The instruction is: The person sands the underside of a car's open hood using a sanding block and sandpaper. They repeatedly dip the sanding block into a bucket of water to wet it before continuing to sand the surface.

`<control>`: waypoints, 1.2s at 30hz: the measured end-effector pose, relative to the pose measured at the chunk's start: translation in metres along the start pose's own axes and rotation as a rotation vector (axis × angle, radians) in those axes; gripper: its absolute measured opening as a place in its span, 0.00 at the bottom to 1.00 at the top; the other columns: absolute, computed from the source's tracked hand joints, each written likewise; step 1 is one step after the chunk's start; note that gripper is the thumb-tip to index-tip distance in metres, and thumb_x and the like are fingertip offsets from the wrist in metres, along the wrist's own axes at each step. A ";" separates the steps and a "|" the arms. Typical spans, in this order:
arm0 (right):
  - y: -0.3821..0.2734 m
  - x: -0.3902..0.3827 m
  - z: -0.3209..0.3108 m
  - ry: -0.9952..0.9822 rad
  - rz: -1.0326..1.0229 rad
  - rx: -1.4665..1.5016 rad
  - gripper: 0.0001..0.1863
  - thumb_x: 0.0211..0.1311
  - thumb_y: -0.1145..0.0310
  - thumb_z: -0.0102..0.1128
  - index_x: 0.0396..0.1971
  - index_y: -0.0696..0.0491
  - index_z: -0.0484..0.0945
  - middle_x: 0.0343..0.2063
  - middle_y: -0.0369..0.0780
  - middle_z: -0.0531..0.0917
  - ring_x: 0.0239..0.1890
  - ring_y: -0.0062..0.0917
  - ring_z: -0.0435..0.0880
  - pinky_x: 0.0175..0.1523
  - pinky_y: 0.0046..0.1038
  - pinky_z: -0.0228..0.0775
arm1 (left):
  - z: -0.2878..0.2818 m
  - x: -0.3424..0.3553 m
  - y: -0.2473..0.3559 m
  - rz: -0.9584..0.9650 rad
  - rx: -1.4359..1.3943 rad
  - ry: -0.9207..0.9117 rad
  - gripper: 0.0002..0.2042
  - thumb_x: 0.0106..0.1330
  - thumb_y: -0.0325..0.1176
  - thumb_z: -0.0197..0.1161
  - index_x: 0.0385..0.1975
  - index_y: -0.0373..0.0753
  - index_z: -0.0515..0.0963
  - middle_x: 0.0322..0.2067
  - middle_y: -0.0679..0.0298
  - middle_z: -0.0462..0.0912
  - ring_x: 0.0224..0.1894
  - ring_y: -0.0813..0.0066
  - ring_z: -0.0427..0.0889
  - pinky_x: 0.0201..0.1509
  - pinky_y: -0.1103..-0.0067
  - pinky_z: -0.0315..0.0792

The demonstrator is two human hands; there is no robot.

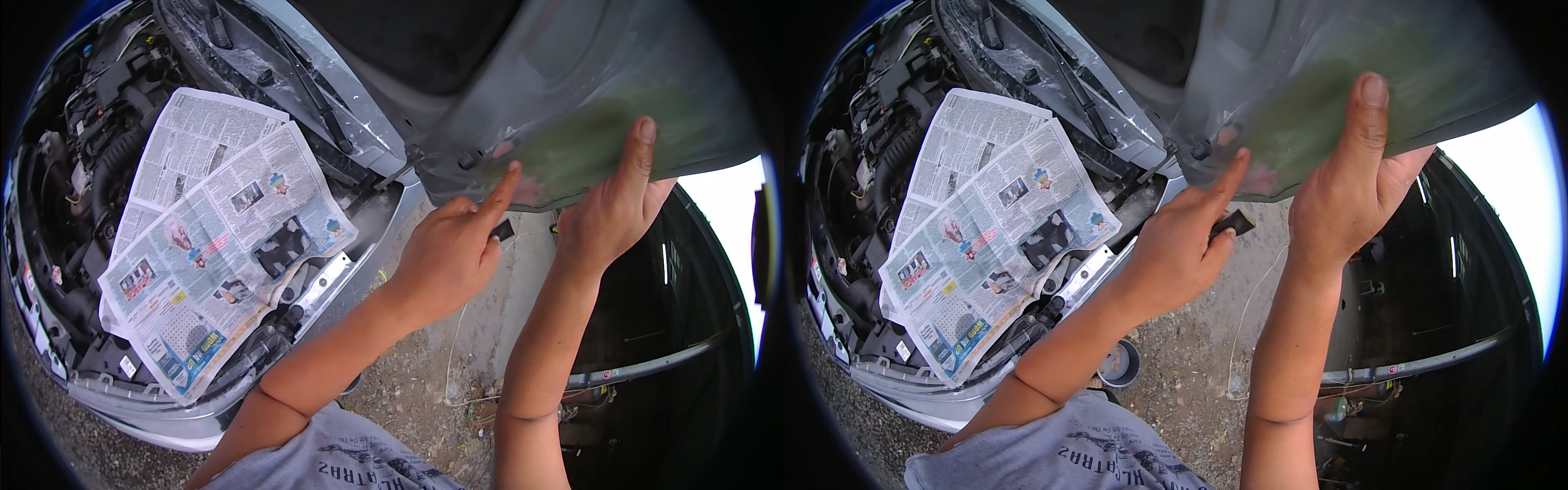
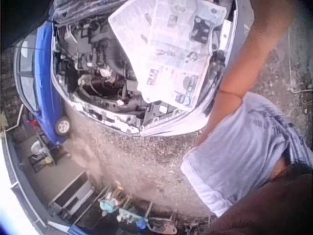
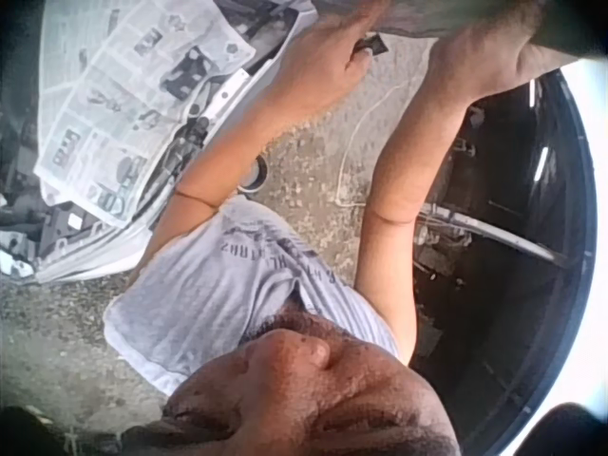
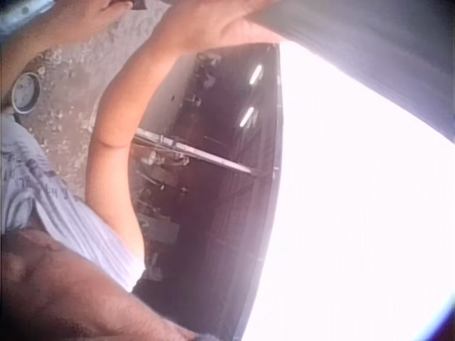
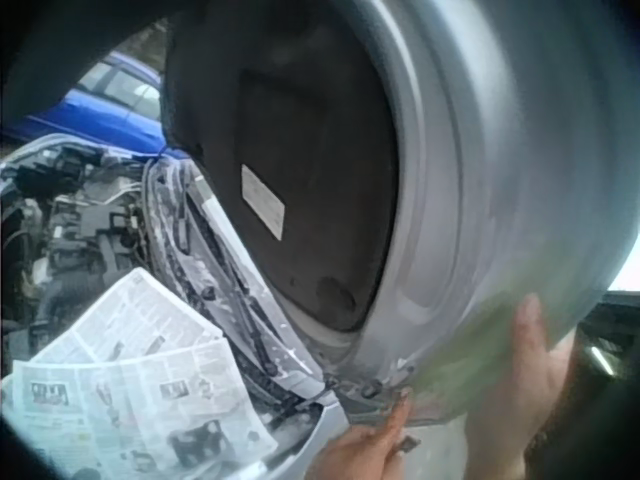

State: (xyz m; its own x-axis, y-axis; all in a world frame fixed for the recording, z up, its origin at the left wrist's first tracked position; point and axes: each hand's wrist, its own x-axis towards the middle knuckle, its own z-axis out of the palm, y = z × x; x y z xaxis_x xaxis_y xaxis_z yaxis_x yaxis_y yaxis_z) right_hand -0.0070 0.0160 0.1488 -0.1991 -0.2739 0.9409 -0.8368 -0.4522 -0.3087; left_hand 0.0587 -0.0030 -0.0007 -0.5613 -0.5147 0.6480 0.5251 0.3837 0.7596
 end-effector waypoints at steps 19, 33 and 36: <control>0.001 -0.002 0.006 0.046 -0.001 0.012 0.21 0.71 0.62 0.62 0.55 0.61 0.74 0.49 0.40 0.81 0.51 0.22 0.79 0.57 0.24 0.69 | 0.002 0.014 -0.025 -0.058 -0.044 -0.302 0.48 0.62 0.27 0.59 0.78 0.58 0.36 0.36 0.52 0.78 0.36 0.57 0.77 0.46 0.68 0.74; -0.002 0.000 0.007 0.020 0.004 -0.023 0.21 0.72 0.62 0.61 0.57 0.60 0.72 0.50 0.39 0.80 0.52 0.22 0.78 0.59 0.25 0.67 | 0.009 -0.004 -0.041 -0.198 0.062 -0.340 0.46 0.63 0.28 0.57 0.78 0.57 0.36 0.37 0.49 0.79 0.44 0.52 0.79 0.52 0.65 0.73; -0.003 -0.002 0.003 0.006 0.028 -0.033 0.20 0.72 0.63 0.60 0.57 0.60 0.72 0.50 0.39 0.80 0.52 0.22 0.78 0.59 0.25 0.67 | 0.009 -0.004 -0.043 -0.271 0.065 -0.372 0.47 0.64 0.29 0.56 0.78 0.57 0.34 0.37 0.50 0.79 0.43 0.52 0.80 0.51 0.65 0.73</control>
State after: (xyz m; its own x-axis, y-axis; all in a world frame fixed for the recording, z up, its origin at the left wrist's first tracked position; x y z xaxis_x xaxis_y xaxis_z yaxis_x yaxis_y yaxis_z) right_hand -0.0029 0.0154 0.1477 -0.2255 -0.2812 0.9328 -0.8472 -0.4162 -0.3302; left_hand 0.0331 -0.0102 -0.0353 -0.8703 -0.2980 0.3921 0.2931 0.3266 0.8986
